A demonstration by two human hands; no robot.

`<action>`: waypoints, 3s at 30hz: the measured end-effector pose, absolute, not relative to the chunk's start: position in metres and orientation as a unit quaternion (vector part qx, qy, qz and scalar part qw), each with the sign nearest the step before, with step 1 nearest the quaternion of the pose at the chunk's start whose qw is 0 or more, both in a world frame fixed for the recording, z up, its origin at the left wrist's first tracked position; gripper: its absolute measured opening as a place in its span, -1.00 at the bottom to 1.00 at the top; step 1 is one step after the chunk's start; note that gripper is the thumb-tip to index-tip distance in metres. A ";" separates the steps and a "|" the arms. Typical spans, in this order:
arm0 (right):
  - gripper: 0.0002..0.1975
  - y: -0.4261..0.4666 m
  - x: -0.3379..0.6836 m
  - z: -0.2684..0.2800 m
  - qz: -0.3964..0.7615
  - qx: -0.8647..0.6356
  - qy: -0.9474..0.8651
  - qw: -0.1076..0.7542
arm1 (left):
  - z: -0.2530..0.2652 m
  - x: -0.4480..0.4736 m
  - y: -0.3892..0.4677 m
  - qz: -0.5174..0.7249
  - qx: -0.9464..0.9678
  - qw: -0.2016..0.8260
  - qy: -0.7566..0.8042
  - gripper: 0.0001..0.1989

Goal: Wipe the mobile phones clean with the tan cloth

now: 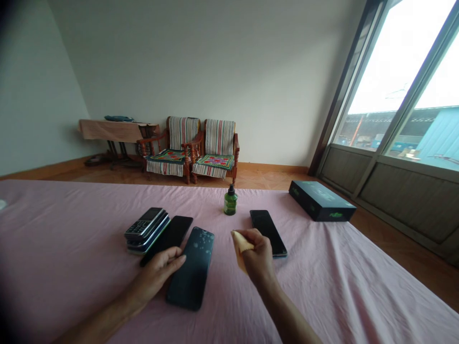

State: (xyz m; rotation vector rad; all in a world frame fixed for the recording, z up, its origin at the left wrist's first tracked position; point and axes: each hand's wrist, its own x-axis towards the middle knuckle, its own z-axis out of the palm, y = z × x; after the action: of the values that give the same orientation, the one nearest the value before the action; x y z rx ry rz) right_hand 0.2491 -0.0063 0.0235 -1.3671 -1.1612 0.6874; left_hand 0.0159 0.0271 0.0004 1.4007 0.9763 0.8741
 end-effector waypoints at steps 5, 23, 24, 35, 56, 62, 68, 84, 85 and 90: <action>-0.79 -0.017 0.250 0.011 0.245 -0.582 -0.566 0.530 | 0.004 0.017 0.025 0.375 0.584 0.593 0.409 -0.57; -0.60 -0.004 0.350 0.011 0.021 -0.684 -0.358 0.636 | 0.007 0.163 0.048 0.352 0.494 0.658 0.447 -0.72; -0.60 -0.003 0.351 0.009 0.019 -0.684 -0.356 0.636 | 0.007 0.175 0.052 0.351 0.494 0.654 0.453 -0.71; -0.56 0.000 0.362 0.001 -0.009 -0.671 -0.353 0.652 | 0.006 0.252 0.081 0.332 0.513 0.601 0.515 -0.70; -0.52 0.002 0.349 0.000 0.025 -0.661 -0.394 0.639 | 0.002 0.236 0.072 0.320 0.580 0.520 0.540 -0.71; -0.55 -0.001 0.348 0.002 0.015 -0.665 -0.398 0.631 | 0.000 0.208 0.062 0.367 0.659 0.430 0.496 -0.73; -0.65 -0.007 0.344 0.000 0.028 -0.661 -0.422 0.619 | 0.002 0.127 0.013 0.375 0.758 0.337 0.415 -0.61; -0.65 -0.011 0.334 -0.001 0.013 -0.654 -0.471 0.592 | -0.002 -0.026 0.012 0.185 0.803 -0.090 0.559 -0.46; -0.65 -0.011 0.335 -0.001 0.011 -0.651 -0.477 0.590 | -0.001 -0.022 0.012 0.179 0.802 -0.092 0.562 -0.46; -0.61 -0.010 0.338 -0.003 0.008 -0.639 -0.501 0.583 | 0.004 -0.006 0.017 0.171 0.797 -0.096 0.571 -0.46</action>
State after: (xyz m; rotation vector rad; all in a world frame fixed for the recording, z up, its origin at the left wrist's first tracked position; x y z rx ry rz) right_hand 0.3379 -0.0103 -0.0026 -1.4925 -1.1687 0.0198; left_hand -0.0060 0.0166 0.0043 2.6698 1.9143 0.5716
